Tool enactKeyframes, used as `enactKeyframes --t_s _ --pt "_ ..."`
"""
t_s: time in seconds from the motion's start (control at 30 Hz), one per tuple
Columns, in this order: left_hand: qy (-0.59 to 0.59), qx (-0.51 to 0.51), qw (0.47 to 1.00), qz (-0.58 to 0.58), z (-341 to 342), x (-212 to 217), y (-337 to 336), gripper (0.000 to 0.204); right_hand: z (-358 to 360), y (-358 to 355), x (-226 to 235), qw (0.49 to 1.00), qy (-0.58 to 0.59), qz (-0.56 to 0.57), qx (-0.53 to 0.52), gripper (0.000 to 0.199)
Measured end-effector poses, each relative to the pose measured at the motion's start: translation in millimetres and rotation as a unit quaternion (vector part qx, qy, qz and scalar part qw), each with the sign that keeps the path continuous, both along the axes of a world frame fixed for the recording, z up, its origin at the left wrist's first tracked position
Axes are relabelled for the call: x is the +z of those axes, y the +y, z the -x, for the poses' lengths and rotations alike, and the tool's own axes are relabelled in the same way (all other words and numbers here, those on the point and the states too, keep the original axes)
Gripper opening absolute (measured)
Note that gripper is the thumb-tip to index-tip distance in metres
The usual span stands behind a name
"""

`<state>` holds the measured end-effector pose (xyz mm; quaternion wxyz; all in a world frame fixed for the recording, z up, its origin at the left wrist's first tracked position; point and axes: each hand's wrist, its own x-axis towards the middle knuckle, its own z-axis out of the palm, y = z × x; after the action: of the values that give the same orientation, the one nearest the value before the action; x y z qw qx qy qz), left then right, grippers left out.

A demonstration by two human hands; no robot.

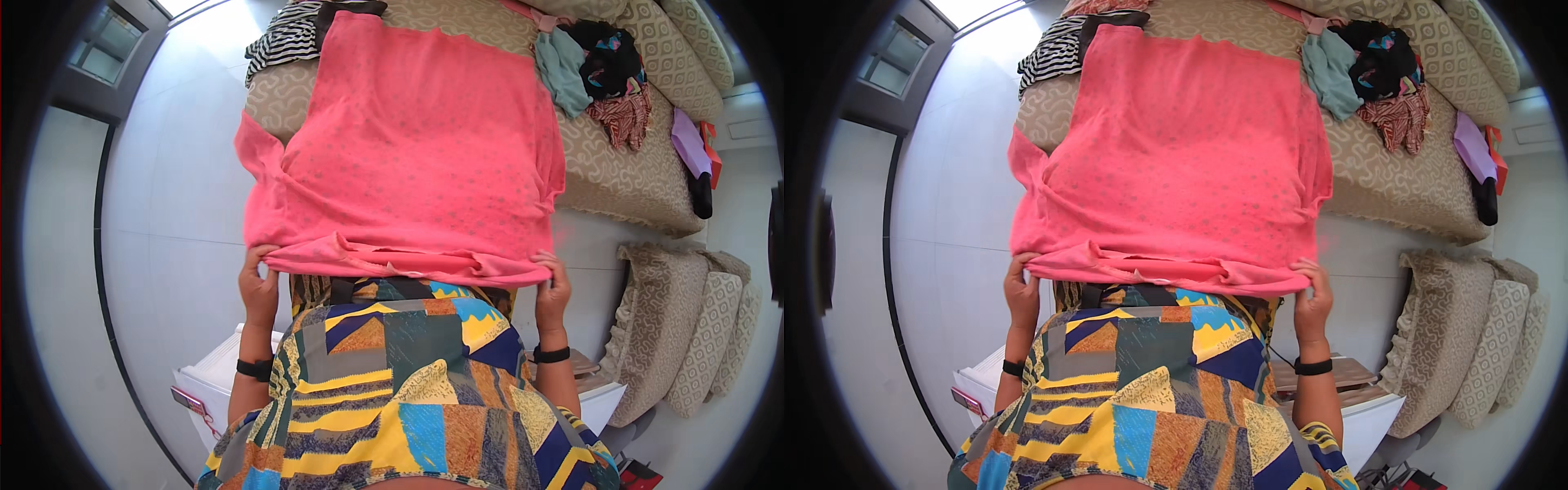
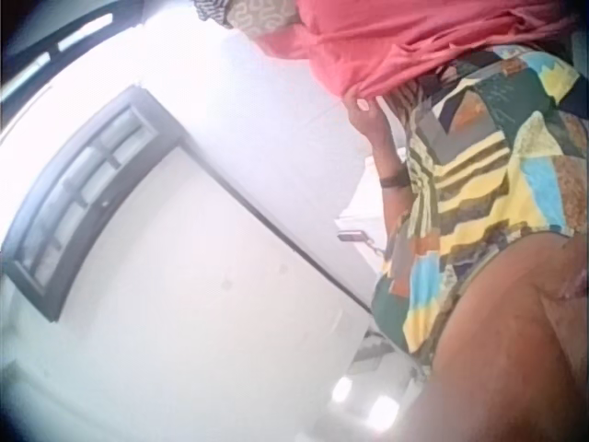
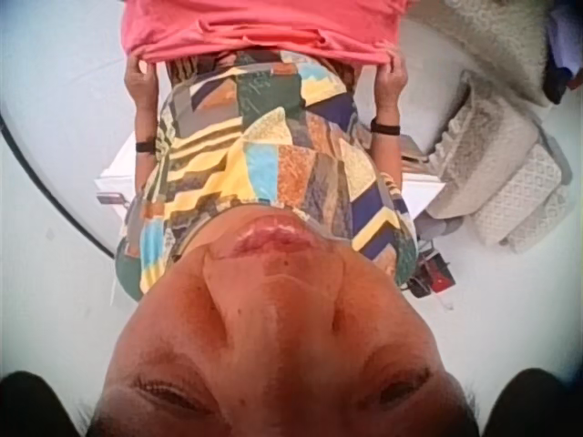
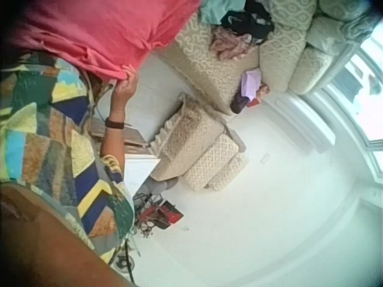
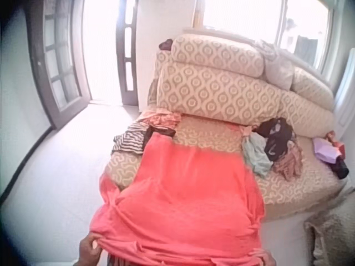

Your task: Folding several items of clothing on a couch.

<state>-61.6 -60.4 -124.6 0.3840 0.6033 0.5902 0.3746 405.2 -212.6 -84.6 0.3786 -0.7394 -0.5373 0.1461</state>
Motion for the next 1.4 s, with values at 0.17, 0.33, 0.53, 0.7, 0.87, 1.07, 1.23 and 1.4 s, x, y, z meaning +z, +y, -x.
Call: enactKeyframes --t_s 0.17,0.33,0.53,0.7,0.87,1.07,1.23,1.4 --pt "-0.22 0.034 0.963 0.152 13.5 -32.9 -10.2 0.038 -23.6 -22.0 -45.6 0.884 0.458 0.013 -0.087 0.026" --pt "-0.484 0.093 0.825 0.277 11.9 -29.1 24.4 0.038 -55.3 -8.1 -81.0 0.78 0.606 0.073 -0.134 0.046" --pt "-0.504 0.051 0.791 0.342 10.2 -48.0 85.8 0.042 -47.4 68.0 -74.7 0.703 0.698 0.064 -0.12 0.055" --pt "-0.565 0.136 0.774 0.253 28.5 -53.5 120.4 0.034 -66.8 70.8 -88.9 0.764 0.621 0.099 -0.143 0.049" --pt "-0.579 0.227 0.761 0.187 67.8 -62.1 125.4 0.036 -94.3 60.1 -74.5 0.664 0.732 -0.077 -0.128 0.044" --pt "-0.561 0.289 0.743 0.223 81.2 -71.2 107.5 0.032 -95.7 46.1 -65.8 0.636 0.731 -0.188 -0.161 0.039" --pt "-0.616 0.284 0.7 0.223 98.9 -106.8 104.4 0.024 -120.1 30.6 -96.8 0.573 0.771 -0.268 0.073 0.031" --pt "-0.674 0.174 0.675 0.243 125.0 -121.1 104.5 0.026 -124.5 44.1 -66.9 0.625 0.655 -0.354 -0.236 0.033"
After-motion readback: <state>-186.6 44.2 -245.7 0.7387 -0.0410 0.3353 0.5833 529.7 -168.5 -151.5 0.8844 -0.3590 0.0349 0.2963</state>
